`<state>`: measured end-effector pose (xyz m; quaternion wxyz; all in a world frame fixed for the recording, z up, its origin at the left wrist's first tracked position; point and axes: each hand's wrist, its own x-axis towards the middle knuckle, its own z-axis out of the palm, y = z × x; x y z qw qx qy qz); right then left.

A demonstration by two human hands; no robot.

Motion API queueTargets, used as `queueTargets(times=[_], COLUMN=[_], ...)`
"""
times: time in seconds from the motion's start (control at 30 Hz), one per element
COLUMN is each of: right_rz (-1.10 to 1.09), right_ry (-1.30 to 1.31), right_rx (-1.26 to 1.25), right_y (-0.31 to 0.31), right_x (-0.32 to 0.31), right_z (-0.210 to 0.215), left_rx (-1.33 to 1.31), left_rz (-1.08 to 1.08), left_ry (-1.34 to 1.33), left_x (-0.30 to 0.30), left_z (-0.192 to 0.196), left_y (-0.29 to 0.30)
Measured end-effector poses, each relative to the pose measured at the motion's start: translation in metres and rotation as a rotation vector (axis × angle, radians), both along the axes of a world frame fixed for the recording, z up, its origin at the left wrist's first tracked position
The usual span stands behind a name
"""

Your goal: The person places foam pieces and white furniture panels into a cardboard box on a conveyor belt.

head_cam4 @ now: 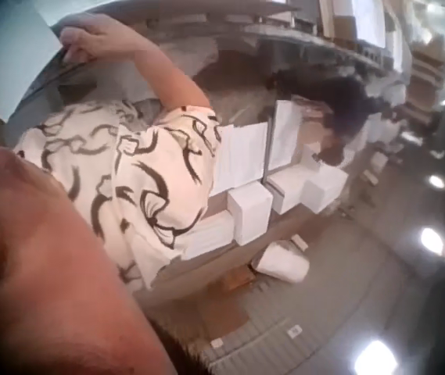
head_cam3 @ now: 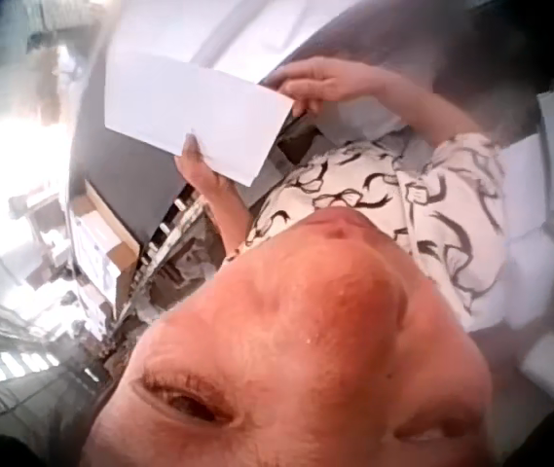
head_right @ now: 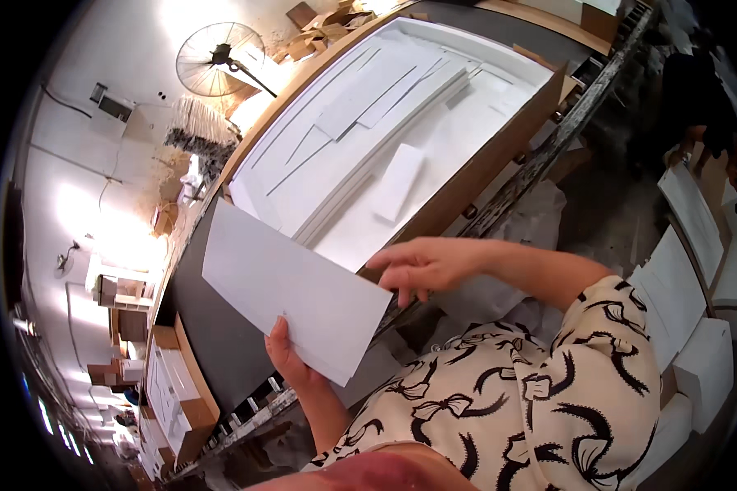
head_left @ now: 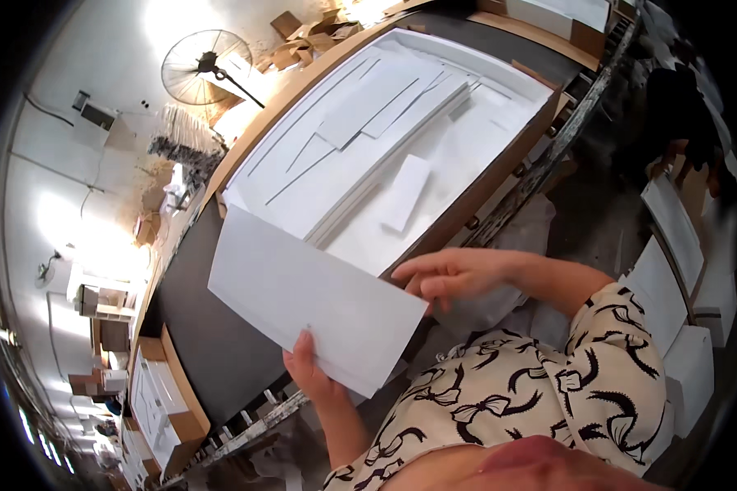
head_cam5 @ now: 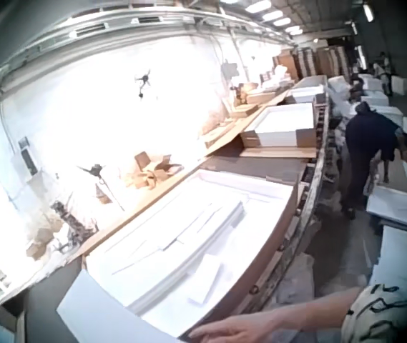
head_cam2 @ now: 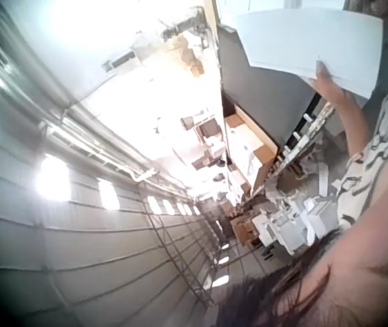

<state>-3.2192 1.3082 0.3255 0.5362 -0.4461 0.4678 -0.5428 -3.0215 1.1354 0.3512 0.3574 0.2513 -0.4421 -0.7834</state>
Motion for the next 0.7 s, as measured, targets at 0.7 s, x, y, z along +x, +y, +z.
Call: queueTargets(times=[0.7], right_rz=[-1.626], right_ry=[-0.039], right_rx=[-0.083], right_y=[0.283], right_x=[-0.35], right_z=[-0.068], left_rx=[-0.084], left_rz=[-0.897], left_ry=[-0.473], left_x=[-0.176], left_z=[-0.083], left_y=[0.144])
